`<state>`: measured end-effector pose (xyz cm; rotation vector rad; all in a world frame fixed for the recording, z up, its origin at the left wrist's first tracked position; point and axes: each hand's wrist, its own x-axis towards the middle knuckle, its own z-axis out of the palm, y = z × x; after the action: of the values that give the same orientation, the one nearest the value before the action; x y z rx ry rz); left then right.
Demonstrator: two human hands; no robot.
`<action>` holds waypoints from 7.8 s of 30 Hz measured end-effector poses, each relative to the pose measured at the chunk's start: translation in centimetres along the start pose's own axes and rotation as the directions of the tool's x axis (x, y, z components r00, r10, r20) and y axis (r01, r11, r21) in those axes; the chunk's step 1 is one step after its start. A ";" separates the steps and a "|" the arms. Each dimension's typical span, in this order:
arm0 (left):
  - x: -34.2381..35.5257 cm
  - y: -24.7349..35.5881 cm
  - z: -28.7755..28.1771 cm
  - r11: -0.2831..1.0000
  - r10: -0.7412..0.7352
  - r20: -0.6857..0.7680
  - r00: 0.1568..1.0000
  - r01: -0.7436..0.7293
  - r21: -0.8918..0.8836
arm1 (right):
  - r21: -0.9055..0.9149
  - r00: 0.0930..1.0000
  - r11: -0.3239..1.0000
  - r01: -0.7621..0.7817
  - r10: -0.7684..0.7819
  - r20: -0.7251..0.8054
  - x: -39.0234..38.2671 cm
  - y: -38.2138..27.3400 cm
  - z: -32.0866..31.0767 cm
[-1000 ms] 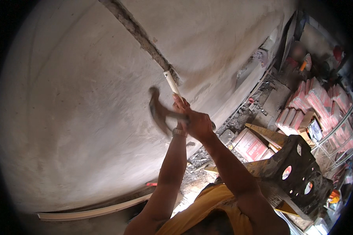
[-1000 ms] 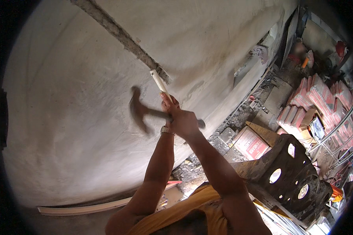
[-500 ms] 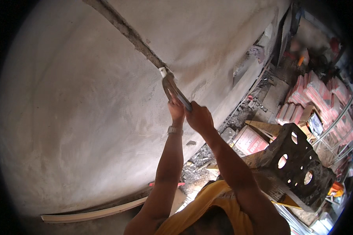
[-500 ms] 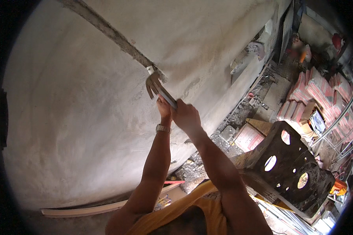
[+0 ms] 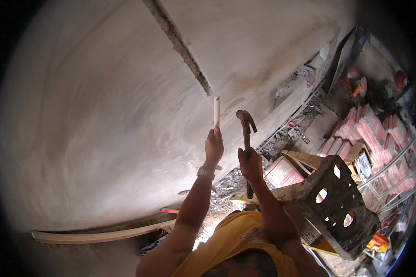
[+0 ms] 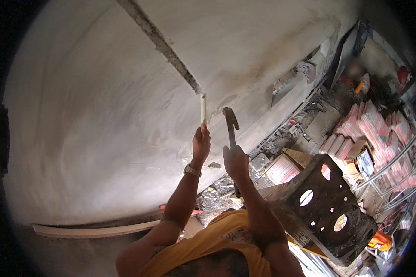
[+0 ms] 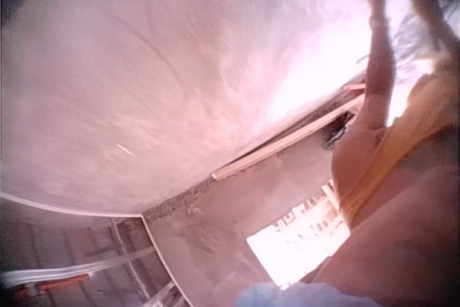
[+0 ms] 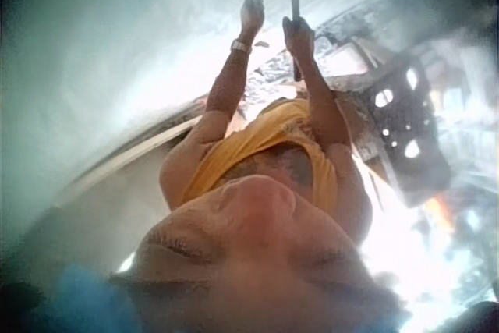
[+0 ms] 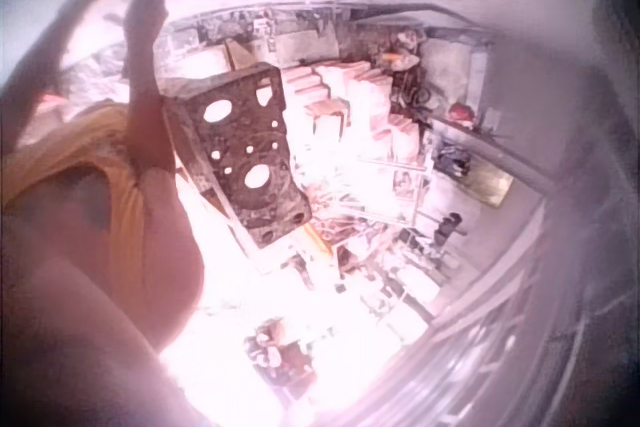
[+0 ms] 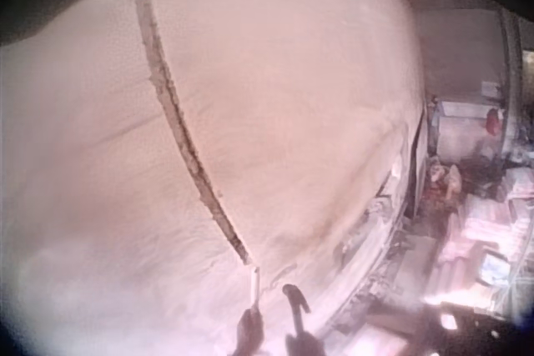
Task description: The person uses a hammer to drive a white PVC pipe into a groove on a concrete ceiling. They repeatedly tap the pipe to secure it along the length of the groove.
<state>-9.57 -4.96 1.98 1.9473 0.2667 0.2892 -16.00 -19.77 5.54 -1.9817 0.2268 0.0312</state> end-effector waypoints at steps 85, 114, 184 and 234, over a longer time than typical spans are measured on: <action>5.7 5.0 -0.2 0.989 -0.086 -0.017 0.996 0.083 -0.125 | 0.378 0.907 0.825 0.420 -0.392 -0.154 4.7 -15.0 -0.3; -0.3 -1.0 0.3 0.889 0.221 0.014 0.975 -0.207 0.409 | 0.163 0.998 0.985 0.050 -0.056 0.035 -3.8 2.4 -1.1; 5.4 3.0 -2.1 0.987 -0.147 0.198 0.969 0.131 0.093 | -0.021 0.987 0.987 0.162 -0.162 -0.012 8.3 -5.8 2.9; 4.3 3.8 -3.9 0.944 0.029 0.108 0.994 -0.062 0.323 | 0.561 0.998 0.828 -0.018 0.047 -0.038 4.8 -10.3 0.5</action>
<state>-6.55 -1.63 7.32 2.2912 0.2123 0.1824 -9.46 -15.93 14.01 -1.3872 0.2680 -0.0594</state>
